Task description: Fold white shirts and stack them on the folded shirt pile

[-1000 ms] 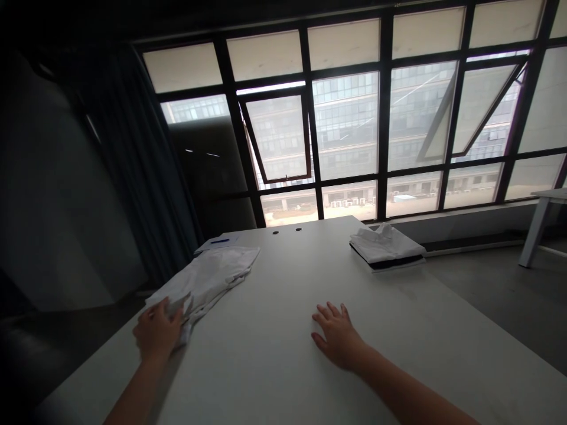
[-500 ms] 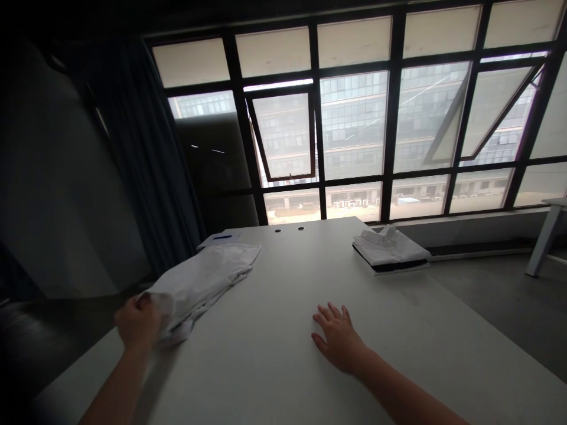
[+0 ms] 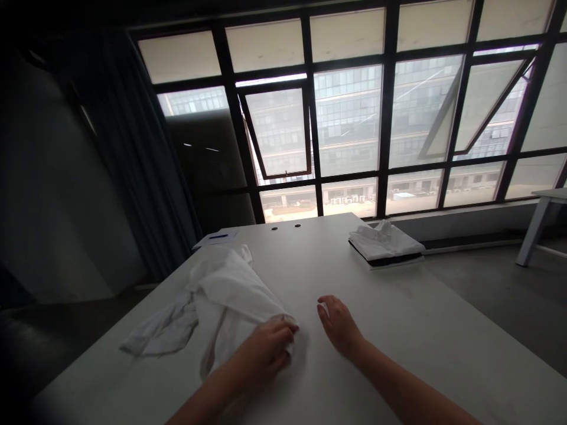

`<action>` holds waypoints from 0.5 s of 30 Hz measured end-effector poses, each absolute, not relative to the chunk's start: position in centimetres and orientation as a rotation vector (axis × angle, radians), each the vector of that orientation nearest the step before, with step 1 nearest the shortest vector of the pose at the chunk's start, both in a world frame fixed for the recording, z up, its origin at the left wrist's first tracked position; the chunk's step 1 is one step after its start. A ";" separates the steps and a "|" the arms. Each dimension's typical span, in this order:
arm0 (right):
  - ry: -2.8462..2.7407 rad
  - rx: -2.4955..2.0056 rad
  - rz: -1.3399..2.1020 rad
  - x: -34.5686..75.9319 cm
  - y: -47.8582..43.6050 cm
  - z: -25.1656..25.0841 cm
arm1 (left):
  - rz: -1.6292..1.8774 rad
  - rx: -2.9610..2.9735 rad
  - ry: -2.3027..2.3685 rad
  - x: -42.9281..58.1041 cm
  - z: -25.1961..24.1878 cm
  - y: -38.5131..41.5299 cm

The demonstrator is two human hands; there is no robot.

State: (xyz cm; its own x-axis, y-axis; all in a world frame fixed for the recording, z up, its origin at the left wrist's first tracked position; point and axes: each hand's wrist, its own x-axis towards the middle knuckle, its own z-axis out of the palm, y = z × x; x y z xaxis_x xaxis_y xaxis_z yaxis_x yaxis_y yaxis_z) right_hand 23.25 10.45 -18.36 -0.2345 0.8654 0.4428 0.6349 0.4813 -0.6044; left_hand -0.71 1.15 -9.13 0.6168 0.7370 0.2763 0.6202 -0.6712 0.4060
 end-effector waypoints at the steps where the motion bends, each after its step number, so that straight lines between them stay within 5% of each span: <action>1: -1.930 -1.225 0.406 23.4 10.6 -18.2 | 0.530 2.610 1.044 0.7 -10.9 0.7; 8: -2.081 -0.825 0.580 22.7 8.2 -16.6 | 0.337 2.686 0.698 3.0 -17.1 -0.2; 15: -2.274 -0.617 0.838 19.9 6.4 -16.7 | 0.965 2.610 0.805 1.3 -14.5 -0.8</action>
State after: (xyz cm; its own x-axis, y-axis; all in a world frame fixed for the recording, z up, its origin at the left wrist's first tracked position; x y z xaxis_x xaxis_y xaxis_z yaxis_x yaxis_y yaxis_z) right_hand 19.86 6.39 -16.68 -0.6918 0.6045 0.3950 0.2037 0.6882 -0.6963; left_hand 1.29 -0.77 -14.51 0.6291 0.5741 0.5241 0.4124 -0.8180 0.4011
